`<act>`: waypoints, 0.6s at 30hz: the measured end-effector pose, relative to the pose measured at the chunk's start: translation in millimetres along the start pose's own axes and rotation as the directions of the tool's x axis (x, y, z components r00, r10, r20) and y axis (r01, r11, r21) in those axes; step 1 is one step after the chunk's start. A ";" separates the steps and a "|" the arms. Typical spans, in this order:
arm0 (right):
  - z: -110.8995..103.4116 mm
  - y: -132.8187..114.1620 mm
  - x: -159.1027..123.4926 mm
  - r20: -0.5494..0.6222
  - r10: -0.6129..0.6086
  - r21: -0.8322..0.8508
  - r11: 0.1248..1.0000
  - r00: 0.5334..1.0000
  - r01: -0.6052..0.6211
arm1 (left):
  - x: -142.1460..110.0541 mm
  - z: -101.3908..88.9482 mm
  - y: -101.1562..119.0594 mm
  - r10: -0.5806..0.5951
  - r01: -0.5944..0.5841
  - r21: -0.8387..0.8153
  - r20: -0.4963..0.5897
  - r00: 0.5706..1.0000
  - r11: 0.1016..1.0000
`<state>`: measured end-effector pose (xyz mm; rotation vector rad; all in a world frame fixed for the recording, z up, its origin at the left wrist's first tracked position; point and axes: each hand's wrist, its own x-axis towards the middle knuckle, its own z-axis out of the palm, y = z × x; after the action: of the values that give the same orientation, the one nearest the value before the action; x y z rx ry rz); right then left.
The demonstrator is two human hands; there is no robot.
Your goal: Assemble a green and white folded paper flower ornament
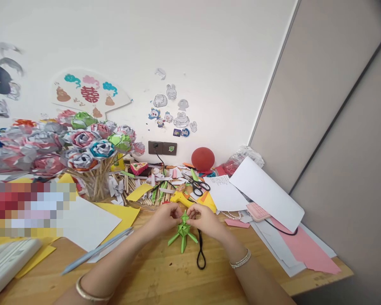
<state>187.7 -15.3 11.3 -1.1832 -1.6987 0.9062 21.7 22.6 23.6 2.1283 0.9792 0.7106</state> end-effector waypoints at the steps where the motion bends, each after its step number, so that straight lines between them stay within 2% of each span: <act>1: 0.1 1.0 0.0 -0.002 0.007 -0.006 1.000 1.000 -0.007 | -0.6 0.5 1.0 -0.004 0.005 0.013 -0.011 1.000 1.000; 4: 2.4 4.7 0.3 -0.004 0.040 -0.008 0.999 0.999 -0.040 | -1.5 2.8 0.9 -0.017 0.018 0.028 -0.023 1.000 0.999; 9: 7.0 6.8 1.0 -0.020 0.079 -0.015 0.997 0.997 -0.079 | 0.5 5.4 -6.2 -0.043 0.048 -0.059 0.071 0.997 0.997; 15: 3.9 -0.5 -1.2 -0.010 0.066 -0.010 0.998 0.998 -0.066 | -1.2 -9.3 -2.9 -0.048 0.080 -0.185 0.172 0.984 0.980; 18: 2.4 -3.4 -2.8 -0.024 0.002 -0.061 0.998 1.000 -0.003 | -2.9 -17.6 -0.7 -0.130 0.225 -0.377 0.262 0.956 0.898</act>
<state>184.8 -19.2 12.8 -1.2320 -1.7165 0.8437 7.3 26.7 33.4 1.6886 0.8072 0.5071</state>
